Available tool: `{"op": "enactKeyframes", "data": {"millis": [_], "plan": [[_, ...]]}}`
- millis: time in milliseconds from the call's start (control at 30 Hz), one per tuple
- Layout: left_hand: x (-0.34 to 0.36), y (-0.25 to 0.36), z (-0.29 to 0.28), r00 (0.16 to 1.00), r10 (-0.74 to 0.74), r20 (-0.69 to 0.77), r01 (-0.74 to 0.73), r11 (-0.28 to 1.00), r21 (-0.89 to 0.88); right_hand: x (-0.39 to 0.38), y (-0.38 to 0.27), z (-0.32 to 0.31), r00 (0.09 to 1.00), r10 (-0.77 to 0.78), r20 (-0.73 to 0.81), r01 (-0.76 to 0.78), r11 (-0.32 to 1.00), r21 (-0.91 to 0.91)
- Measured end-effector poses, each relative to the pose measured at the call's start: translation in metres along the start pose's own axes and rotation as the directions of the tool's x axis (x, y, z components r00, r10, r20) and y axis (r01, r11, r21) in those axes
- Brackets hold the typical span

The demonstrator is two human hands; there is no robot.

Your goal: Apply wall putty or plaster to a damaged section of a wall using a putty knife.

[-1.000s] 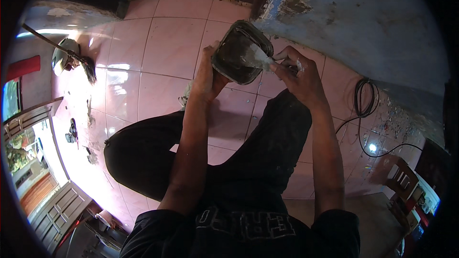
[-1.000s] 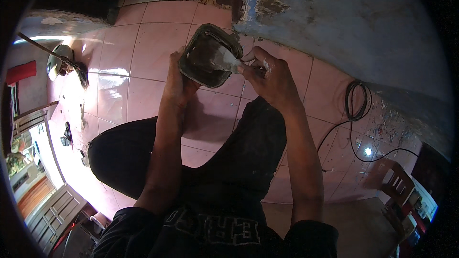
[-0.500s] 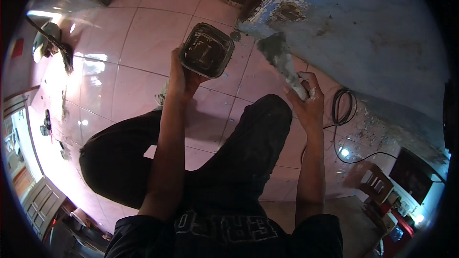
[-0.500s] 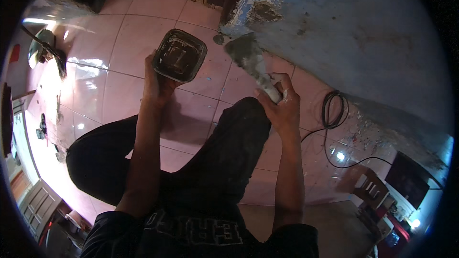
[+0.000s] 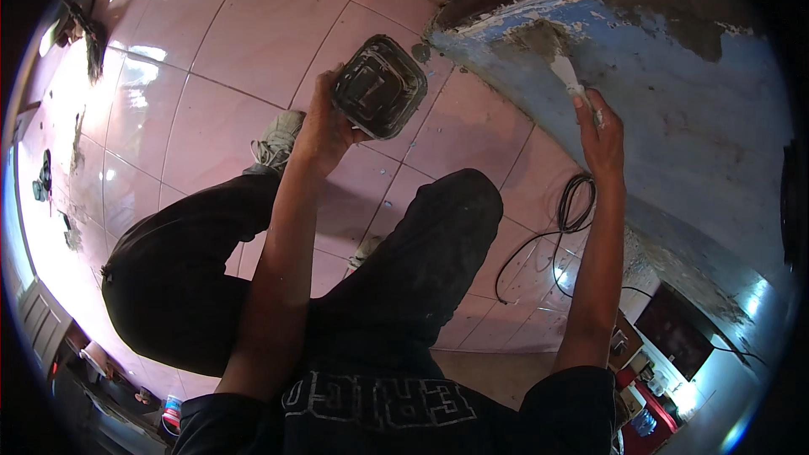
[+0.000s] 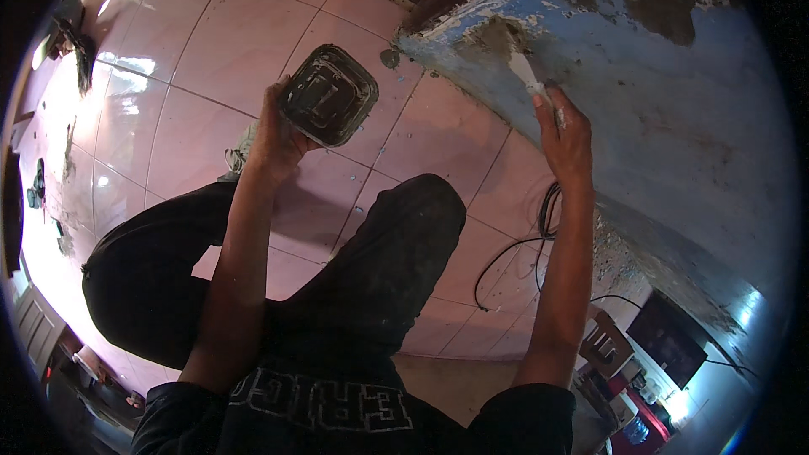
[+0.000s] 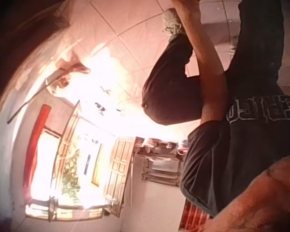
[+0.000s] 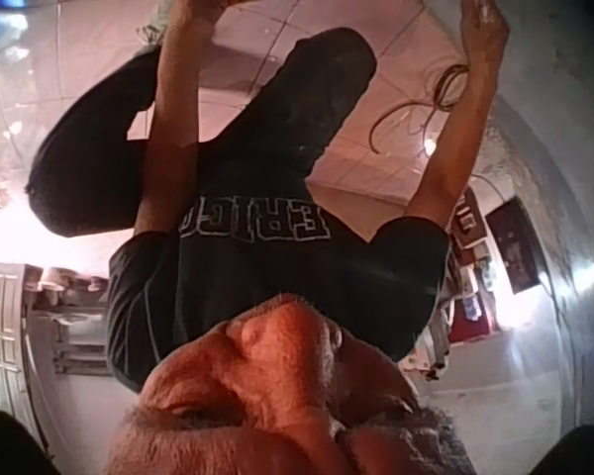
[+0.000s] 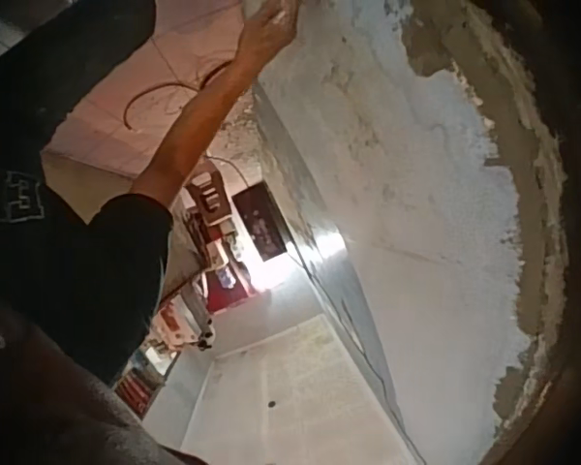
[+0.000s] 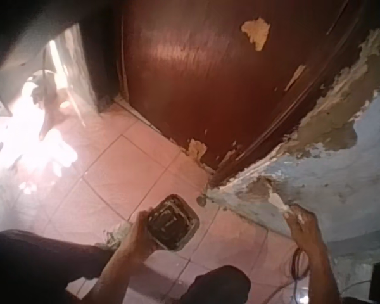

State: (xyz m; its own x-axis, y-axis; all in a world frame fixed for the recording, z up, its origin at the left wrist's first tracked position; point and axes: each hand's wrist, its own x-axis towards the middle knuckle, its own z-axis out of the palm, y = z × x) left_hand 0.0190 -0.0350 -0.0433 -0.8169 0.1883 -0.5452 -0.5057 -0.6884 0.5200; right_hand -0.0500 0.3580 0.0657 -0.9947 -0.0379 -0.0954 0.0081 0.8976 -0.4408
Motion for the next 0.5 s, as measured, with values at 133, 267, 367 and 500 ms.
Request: {"op": "enactKeyframes", "data": {"millis": [133,267,367,500], "plan": [[-0.001,-0.001,-0.004,1.0,-0.002,-0.004,0.002,0.999,0.039,0.015,0.011,-0.002,0.949,-0.296,-0.11,0.266,0.936,-0.231],[0.001,-0.006,-0.009,1.0,-0.022,-0.018,0.023,0.999,0.022,0.013,0.03,-0.011,0.945,-0.274,-0.18,0.194,0.911,-0.364],[0.001,-0.011,-0.01,1.0,0.019,-0.023,-0.018,0.999,0.033,-0.005,0.031,-0.019,0.957,-0.216,-0.191,0.148,0.937,-0.316],[0.007,-0.016,-0.011,0.998,-0.028,0.047,0.025,0.998,0.063,-0.038,0.028,-0.019,0.96,-0.121,-0.25,0.06,0.969,-0.239]]}}
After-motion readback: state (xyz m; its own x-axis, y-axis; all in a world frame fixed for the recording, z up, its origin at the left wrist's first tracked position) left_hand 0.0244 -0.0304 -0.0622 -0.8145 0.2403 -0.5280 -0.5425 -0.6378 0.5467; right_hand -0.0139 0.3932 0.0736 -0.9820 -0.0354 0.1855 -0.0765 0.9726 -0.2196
